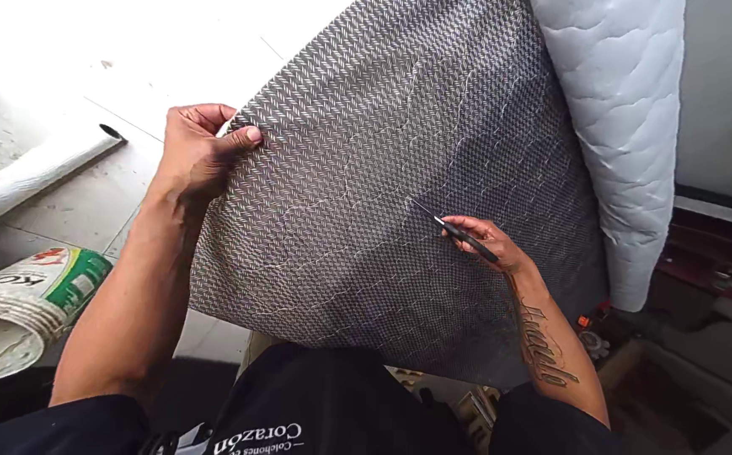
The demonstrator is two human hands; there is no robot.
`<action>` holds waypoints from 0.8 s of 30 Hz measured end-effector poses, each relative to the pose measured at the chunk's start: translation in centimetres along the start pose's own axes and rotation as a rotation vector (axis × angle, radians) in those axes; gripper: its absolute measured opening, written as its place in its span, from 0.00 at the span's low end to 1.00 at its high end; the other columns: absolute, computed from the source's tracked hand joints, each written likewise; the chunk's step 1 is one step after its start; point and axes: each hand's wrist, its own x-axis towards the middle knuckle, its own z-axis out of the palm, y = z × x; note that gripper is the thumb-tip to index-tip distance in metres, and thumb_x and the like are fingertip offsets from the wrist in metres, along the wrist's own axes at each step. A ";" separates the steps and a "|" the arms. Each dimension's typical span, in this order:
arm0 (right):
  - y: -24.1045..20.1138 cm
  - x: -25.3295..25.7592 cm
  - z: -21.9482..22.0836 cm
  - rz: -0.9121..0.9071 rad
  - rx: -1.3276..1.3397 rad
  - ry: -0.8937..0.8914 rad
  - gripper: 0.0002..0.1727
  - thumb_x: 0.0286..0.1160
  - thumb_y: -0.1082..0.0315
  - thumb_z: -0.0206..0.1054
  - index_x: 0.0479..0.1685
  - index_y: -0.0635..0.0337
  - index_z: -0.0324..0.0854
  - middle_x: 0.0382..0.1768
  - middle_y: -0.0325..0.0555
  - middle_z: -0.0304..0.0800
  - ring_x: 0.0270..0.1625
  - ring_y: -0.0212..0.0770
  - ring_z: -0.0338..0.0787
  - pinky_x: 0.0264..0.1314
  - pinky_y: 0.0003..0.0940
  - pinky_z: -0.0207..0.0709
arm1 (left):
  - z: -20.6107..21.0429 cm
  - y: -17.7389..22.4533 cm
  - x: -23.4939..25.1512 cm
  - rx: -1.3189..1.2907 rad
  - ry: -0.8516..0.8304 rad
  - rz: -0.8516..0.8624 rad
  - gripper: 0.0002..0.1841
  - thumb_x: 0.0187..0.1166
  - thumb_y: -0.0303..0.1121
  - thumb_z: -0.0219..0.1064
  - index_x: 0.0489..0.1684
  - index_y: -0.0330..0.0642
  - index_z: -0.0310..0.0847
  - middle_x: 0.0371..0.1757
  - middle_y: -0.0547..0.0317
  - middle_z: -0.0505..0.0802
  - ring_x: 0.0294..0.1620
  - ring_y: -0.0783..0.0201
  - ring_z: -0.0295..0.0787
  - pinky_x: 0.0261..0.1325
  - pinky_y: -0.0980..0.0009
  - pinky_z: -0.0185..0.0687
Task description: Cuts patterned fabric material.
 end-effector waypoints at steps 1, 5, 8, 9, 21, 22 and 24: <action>-0.2 1.0 0.4 -0.021 -0.011 -0.003 0.37 0.75 0.49 0.70 0.78 0.65 0.73 0.58 0.38 0.87 0.45 0.25 0.83 0.46 0.20 0.78 | 0.2 0.4 -0.2 -0.008 0.007 0.000 0.10 0.70 0.23 0.72 0.36 0.54 0.83 0.29 0.81 0.94 0.29 0.84 0.90 0.36 0.83 0.90; -0.2 3.1 1.5 -0.072 0.014 0.002 0.32 0.77 0.60 0.69 0.79 0.67 0.73 0.60 0.39 0.87 0.46 0.25 0.85 0.46 0.20 0.80 | 0.0 1.2 -0.5 -0.004 0.012 0.033 0.10 0.69 0.22 0.74 0.37 0.52 0.85 0.30 0.78 0.95 0.30 0.82 0.92 0.36 0.81 0.91; -0.4 3.0 1.6 -0.097 0.060 0.009 0.33 0.75 0.61 0.73 0.79 0.67 0.75 0.58 0.40 0.90 0.41 0.25 0.86 0.43 0.22 0.83 | -0.3 1.3 -0.9 0.005 0.019 0.025 0.09 0.70 0.23 0.74 0.39 0.50 0.86 0.30 0.77 0.95 0.29 0.81 0.92 0.36 0.81 0.91; -0.8 3.1 1.8 -0.106 0.040 0.008 0.33 0.75 0.61 0.72 0.79 0.67 0.74 0.59 0.40 0.90 0.43 0.25 0.87 0.46 0.22 0.83 | -0.2 1.3 -0.9 0.011 0.020 0.018 0.08 0.71 0.23 0.74 0.39 0.50 0.85 0.30 0.77 0.95 0.29 0.81 0.92 0.37 0.81 0.91; -4.9 8.6 5.3 -0.230 0.073 -0.041 0.30 0.80 0.65 0.66 0.81 0.66 0.73 0.56 0.39 0.89 0.42 0.26 0.85 0.46 0.21 0.81 | 0.6 2.6 -2.1 -0.017 0.041 0.067 0.07 0.72 0.22 0.73 0.39 0.47 0.86 0.31 0.74 0.95 0.30 0.79 0.92 0.37 0.79 0.92; -5.3 9.0 5.6 -0.226 0.079 -0.033 0.29 0.79 0.68 0.66 0.80 0.66 0.74 0.54 0.40 0.90 0.39 0.26 0.85 0.42 0.22 0.82 | 0.7 2.8 -2.3 -0.016 0.042 0.071 0.07 0.72 0.22 0.73 0.39 0.46 0.86 0.31 0.73 0.95 0.30 0.79 0.92 0.37 0.79 0.92; -6.2 9.9 6.0 -0.223 0.077 -0.034 0.28 0.78 0.70 0.67 0.79 0.65 0.75 0.53 0.42 0.90 0.37 0.27 0.86 0.40 0.21 0.83 | 0.8 3.5 -2.8 -0.012 0.047 0.082 0.07 0.73 0.22 0.73 0.40 0.46 0.86 0.30 0.72 0.95 0.29 0.78 0.92 0.36 0.79 0.92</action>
